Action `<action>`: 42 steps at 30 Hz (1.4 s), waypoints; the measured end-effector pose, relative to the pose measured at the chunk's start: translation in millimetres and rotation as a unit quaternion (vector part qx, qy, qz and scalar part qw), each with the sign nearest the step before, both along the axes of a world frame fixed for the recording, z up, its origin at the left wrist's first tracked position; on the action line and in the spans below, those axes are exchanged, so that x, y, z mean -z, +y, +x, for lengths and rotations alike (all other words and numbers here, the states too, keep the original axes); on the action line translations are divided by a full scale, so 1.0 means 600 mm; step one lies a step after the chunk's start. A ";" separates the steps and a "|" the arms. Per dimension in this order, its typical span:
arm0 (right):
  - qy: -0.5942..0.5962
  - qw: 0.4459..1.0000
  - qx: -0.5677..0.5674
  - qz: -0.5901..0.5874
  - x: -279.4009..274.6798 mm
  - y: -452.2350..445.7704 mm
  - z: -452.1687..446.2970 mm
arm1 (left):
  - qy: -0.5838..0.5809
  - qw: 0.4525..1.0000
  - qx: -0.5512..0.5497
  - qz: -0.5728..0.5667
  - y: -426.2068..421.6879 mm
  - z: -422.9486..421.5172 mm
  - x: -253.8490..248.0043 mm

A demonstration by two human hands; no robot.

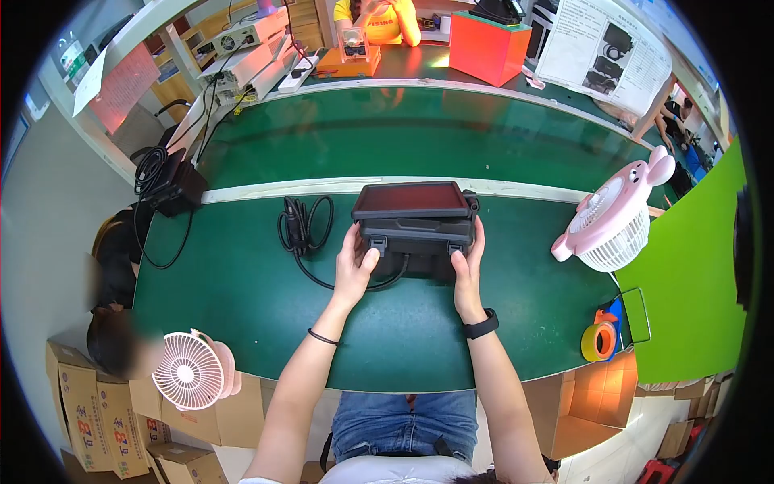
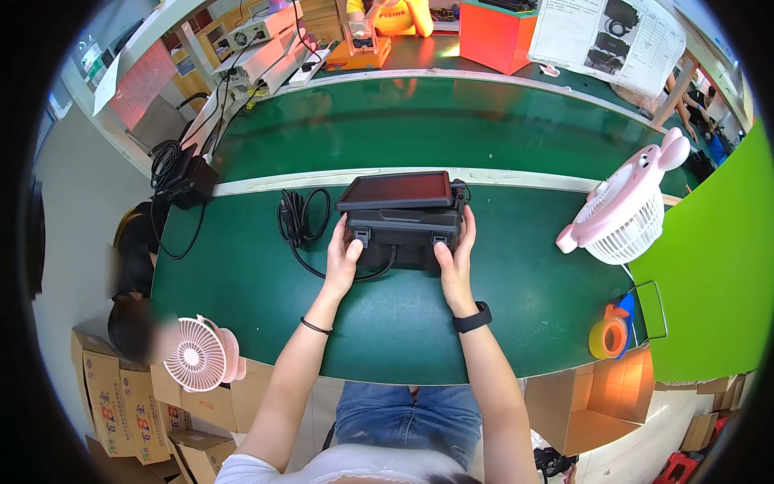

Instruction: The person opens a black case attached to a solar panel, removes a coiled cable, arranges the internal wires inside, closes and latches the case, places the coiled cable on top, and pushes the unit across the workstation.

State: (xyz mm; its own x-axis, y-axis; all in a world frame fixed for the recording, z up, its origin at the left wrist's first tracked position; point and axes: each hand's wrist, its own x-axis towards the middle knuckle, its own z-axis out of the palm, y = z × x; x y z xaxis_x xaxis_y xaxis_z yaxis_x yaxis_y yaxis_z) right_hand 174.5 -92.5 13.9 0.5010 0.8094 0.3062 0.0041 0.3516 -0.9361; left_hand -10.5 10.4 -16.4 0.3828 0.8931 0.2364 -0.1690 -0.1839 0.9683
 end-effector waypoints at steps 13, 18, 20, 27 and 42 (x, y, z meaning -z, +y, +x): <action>-0.095 0.995 -0.007 -0.014 0.028 -0.005 0.018 | 0.015 1.000 -0.016 -0.011 0.010 -0.002 0.013; -0.092 0.995 -0.017 -0.036 0.029 -0.003 0.021 | -0.006 0.999 -0.026 -0.022 0.013 0.002 0.022; -0.099 0.994 -0.012 -0.035 0.032 0.000 0.026 | -0.003 1.000 -0.021 -0.017 0.013 0.003 0.019; -0.057 0.998 -0.013 -0.014 0.036 0.007 0.026 | 0.144 0.905 -0.249 0.312 -0.016 0.001 -0.027; -0.235 0.971 0.005 0.045 0.040 -0.014 0.004 | 0.253 0.730 -0.213 0.599 -0.046 -0.016 -0.058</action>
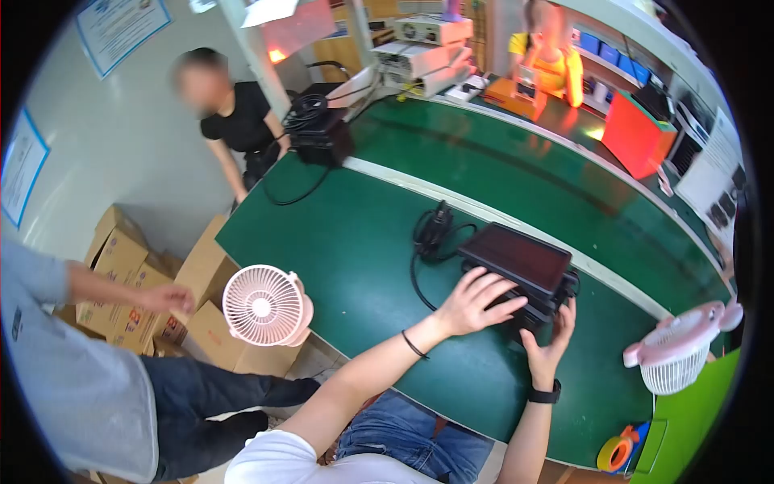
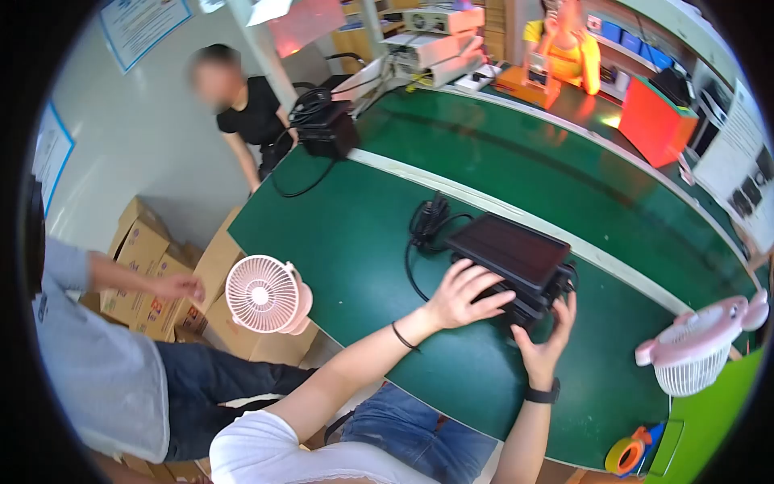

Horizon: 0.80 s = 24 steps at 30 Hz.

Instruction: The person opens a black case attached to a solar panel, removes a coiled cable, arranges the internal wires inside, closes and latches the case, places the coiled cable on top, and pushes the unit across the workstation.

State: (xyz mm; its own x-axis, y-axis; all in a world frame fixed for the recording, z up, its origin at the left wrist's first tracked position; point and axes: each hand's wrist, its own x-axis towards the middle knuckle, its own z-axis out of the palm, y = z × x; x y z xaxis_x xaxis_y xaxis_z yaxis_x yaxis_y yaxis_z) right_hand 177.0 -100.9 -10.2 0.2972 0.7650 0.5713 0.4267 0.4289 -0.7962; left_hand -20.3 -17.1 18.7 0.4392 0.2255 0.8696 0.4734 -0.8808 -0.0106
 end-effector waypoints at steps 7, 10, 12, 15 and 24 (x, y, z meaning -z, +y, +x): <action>-0.017 1.000 -0.008 0.015 -0.014 -0.004 -0.008 | -0.028 0.998 0.064 -0.002 0.004 -0.005 -0.009; -0.008 1.000 -0.011 0.020 -0.016 -0.001 -0.011 | -0.036 0.997 0.068 -0.001 0.006 -0.003 -0.010; 0.001 1.000 -0.018 0.017 -0.019 -0.001 -0.010 | -0.042 0.997 0.062 -0.016 0.001 -0.001 -0.012; 0.064 0.996 -0.038 -0.040 -0.012 0.003 -0.012 | -0.008 0.999 0.052 -0.014 -0.003 -0.002 -0.007; 0.285 0.945 -0.155 -0.026 -0.036 0.000 0.009 | -0.065 0.991 0.064 0.100 -0.028 0.003 0.000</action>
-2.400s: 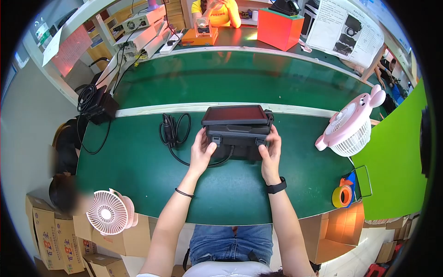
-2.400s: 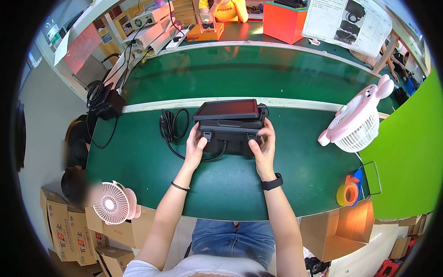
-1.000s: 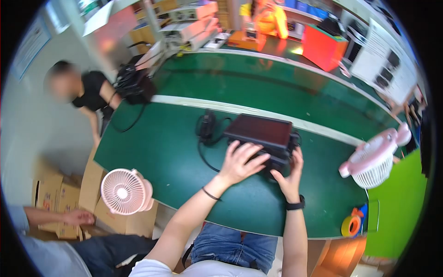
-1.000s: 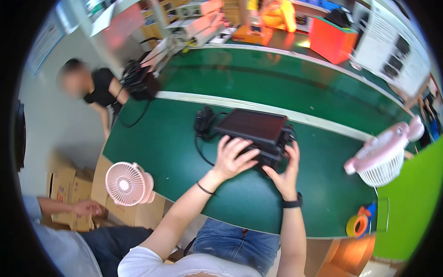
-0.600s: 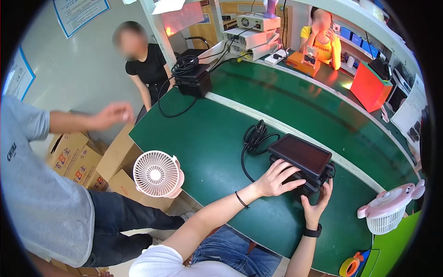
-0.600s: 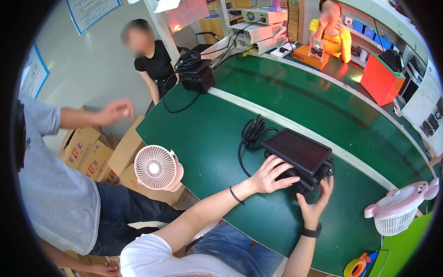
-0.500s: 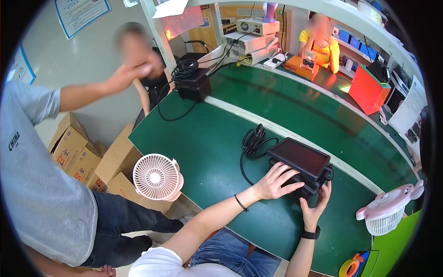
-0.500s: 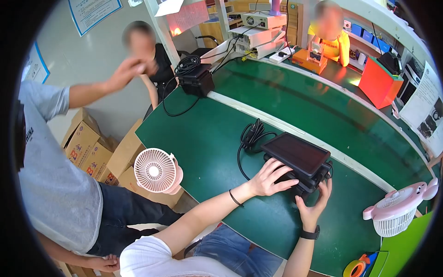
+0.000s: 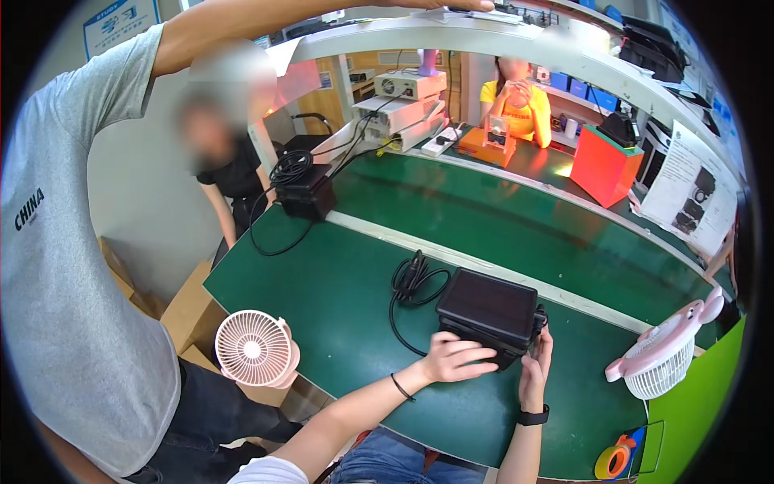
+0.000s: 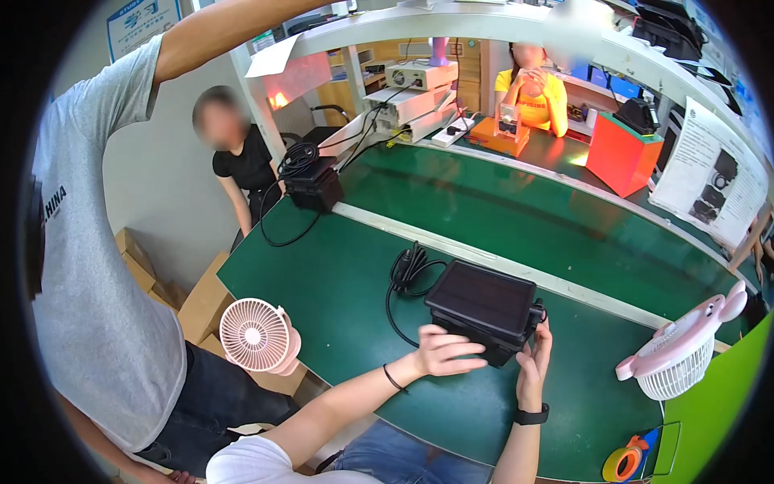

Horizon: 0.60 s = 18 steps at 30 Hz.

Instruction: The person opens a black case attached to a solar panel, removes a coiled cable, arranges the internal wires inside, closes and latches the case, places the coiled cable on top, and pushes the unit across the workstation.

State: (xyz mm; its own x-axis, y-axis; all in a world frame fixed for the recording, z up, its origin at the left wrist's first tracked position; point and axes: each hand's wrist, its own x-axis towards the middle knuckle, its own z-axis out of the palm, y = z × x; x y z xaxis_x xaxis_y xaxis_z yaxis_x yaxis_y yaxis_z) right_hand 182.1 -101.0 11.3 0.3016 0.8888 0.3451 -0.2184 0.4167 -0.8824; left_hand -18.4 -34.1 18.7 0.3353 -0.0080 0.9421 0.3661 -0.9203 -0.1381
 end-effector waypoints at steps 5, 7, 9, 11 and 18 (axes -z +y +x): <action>0.042 0.994 0.093 -0.032 0.016 0.005 0.006 | -0.328 0.914 0.081 -0.226 0.031 0.005 0.015; 0.065 0.991 0.114 -0.040 0.020 0.009 0.009 | -0.360 0.817 0.192 -0.407 0.050 0.001 0.025; 0.087 0.988 0.121 -0.040 0.023 0.011 0.013 | -0.360 0.673 0.321 -0.560 0.069 0.000 0.030; 0.104 0.984 0.136 -0.041 0.019 0.011 0.010 | -0.348 0.582 0.362 -0.639 0.068 -0.003 0.025; 0.093 0.981 0.163 -0.048 0.028 0.011 0.015 | -0.386 0.494 0.335 -0.703 0.077 -0.005 0.024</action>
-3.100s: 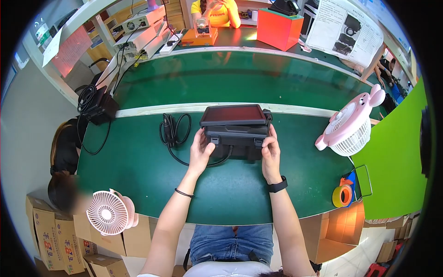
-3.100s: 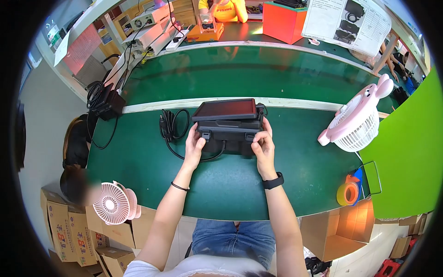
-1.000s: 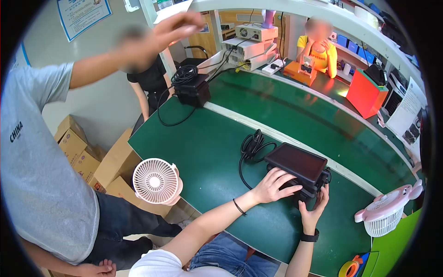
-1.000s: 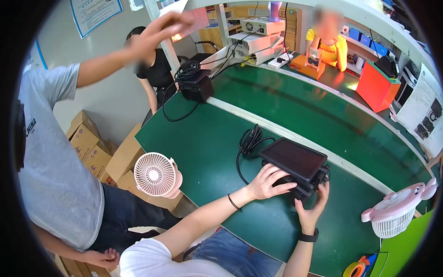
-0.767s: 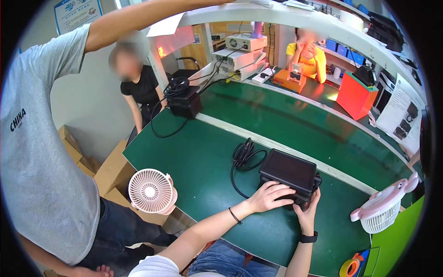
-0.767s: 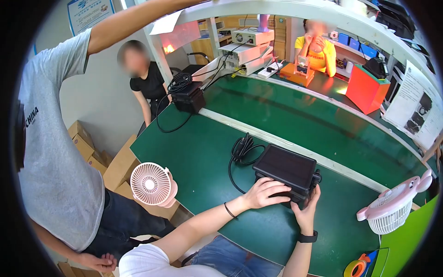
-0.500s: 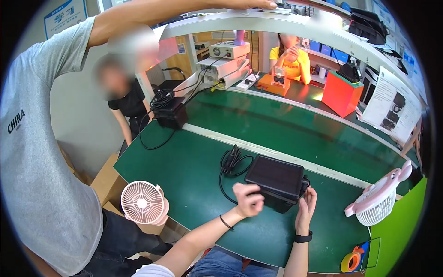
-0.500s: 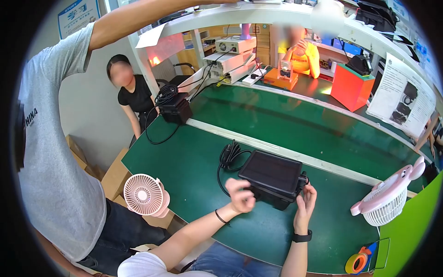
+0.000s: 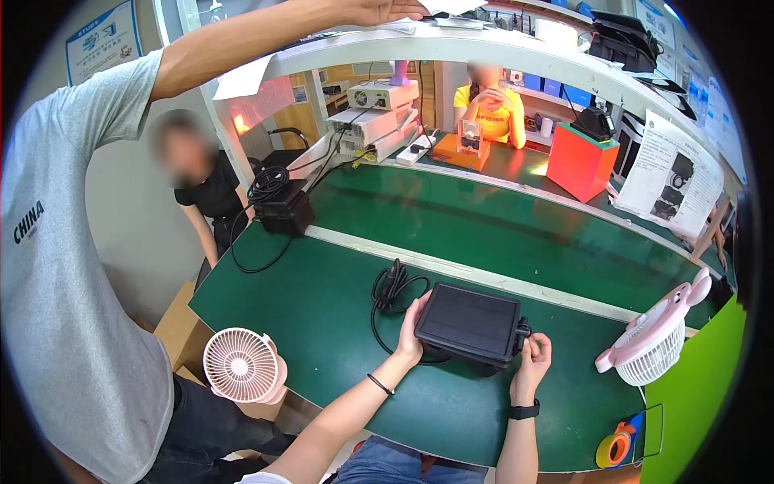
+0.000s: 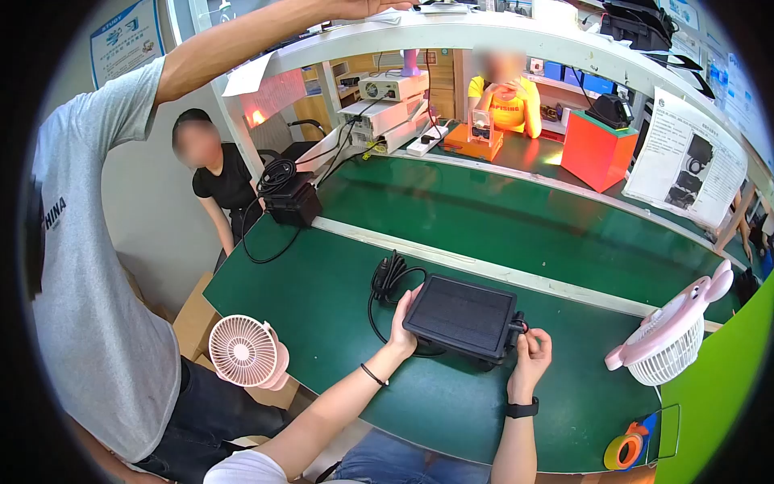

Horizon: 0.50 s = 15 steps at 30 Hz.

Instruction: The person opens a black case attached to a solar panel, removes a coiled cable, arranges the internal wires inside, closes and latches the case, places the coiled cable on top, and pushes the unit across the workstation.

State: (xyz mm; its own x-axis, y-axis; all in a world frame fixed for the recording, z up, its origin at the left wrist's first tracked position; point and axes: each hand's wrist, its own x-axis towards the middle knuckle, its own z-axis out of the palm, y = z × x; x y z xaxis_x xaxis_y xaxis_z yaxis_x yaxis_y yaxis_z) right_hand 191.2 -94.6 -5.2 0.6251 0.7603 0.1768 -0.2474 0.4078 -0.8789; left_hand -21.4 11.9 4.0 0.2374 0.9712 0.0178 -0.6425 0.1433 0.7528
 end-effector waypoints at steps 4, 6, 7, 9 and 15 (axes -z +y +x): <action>-0.002 0.998 -0.061 0.017 -0.007 0.000 0.000 | 0.027 0.995 0.005 -0.099 0.022 -0.010 0.035; 0.005 0.998 -0.069 0.002 -0.021 0.003 -0.015 | 0.035 0.995 0.007 -0.095 0.026 -0.011 0.050; 0.020 0.996 -0.089 -0.020 -0.013 0.004 -0.012 | 0.027 0.995 0.004 -0.101 0.027 -0.010 0.053; 0.051 0.989 -0.127 -0.063 0.012 0.009 -0.006 | 0.026 0.994 -0.001 -0.105 0.026 -0.008 0.056; 0.030 0.983 -0.146 -0.105 -0.005 0.004 0.005 | 0.037 0.993 -0.005 -0.115 0.026 -0.007 0.053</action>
State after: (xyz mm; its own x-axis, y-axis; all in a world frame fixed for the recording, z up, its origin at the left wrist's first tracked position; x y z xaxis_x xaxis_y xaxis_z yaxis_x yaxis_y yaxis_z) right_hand 194.2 -92.5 -2.0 0.3791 0.9247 -0.0345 -0.3810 0.1220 -0.9165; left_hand -25.7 27.6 -28.0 0.2199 0.9501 -0.2210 -0.5897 0.3100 0.7458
